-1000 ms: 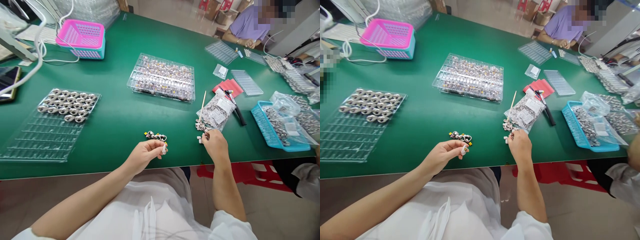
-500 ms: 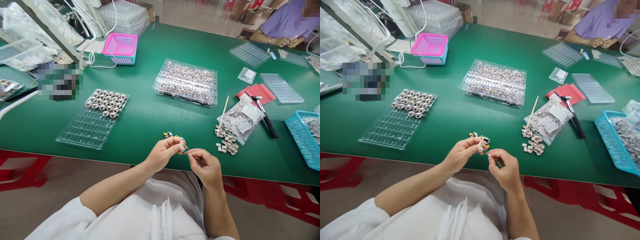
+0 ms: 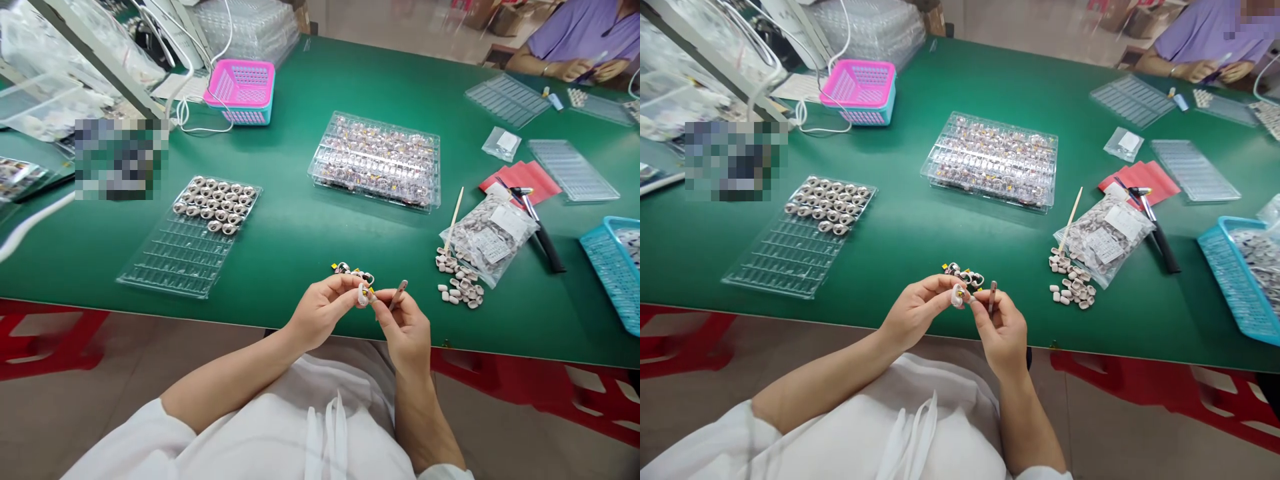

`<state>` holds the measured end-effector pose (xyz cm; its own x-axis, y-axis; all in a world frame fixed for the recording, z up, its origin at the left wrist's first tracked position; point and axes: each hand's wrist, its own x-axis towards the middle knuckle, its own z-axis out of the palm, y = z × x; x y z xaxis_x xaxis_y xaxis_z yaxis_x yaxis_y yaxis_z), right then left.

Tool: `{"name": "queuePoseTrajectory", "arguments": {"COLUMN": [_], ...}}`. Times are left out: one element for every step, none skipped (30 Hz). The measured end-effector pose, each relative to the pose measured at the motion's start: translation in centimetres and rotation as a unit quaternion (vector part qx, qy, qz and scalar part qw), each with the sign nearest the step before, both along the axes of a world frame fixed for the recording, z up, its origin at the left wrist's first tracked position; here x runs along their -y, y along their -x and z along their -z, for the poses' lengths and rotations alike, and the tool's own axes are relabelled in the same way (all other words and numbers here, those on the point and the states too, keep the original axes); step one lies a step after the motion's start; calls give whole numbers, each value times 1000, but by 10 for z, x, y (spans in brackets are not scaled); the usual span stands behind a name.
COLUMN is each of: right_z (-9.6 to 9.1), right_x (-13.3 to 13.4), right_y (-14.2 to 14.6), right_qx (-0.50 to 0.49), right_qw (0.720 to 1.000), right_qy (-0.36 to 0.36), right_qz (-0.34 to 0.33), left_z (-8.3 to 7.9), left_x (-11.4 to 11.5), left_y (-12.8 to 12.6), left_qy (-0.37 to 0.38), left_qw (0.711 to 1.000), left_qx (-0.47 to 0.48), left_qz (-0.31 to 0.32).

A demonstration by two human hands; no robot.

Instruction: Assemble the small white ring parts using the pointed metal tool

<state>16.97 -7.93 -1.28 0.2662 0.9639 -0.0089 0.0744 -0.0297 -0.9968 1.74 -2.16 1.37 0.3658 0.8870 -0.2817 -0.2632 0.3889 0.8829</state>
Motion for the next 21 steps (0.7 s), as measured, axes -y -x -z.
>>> {"name": "queuePoseTrajectory", "arguments": {"right_z": [1,2,2,3,3,3,3,4,4,5,5,6,6,7,7,7,7,8,8,8,8], "right_x": [1,2,3,3,3,2,1,0,-1,-2,-2,-3,-3,-3,-3,-3,-3,-4,-4,-4,-5], "right_y": [1,1,2,2,2,2,1,1,0,-1,-1,-2,-2,-2,-1,-1,0,0,1,2,2], "right_qx": [-3,-5,-6,-7,-6,-2,2,6,11,16,21,24,26,26,23,20,16,11,5,-3,-12], "right_qw": [1000,999,999,998,997,995,994,994,994,994,995,996,997,998,998,999,999,998,998,997,996], "right_qy": [-15,-32,-50,-66,-80,-89,-95,-99,-98,-94,-86,-75,-62,-51,-43,-40,-42,-48,-58,-70,-83], "right_qz": [3,3,-3,-13,-25,-36,-45,-51,-54,-56,-54,-49,-43,-37,-33,-31,-31,-31,-33,-36,-39], "left_z": [0,0,1,2,3,4,5,6,7,8,8,9,9,10,10,11,12,12,12,13,13], "left_x": [0,-1,-1,0,0,1,2,3,4,5,6,6,7,7,7,7,7,8,8,9,10], "left_y": [0,1,1,1,1,2,2,3,4,5,6,7,8,9,10,11,11,12,12,12,12], "left_qy": [2,3,3,1,-2,-7,-14,-24,-36,-48,-61,-73,-82,-90,-96,-99,-101,-101,-101,-99,-98], "left_qw": [1000,1000,1000,1000,1000,1000,1000,999,999,997,996,994,992,990,989,988,988,988,987,987,987], "left_qx": [3,4,5,3,0,-5,-13,-24,-38,-53,-69,-84,-98,-107,-113,-116,-119,-120,-122,-125,-128], "left_qz": [-1,-1,0,0,0,-1,-1,-2,-1,-1,1,3,5,5,5,3,2,0,-3,-6,-8]}}
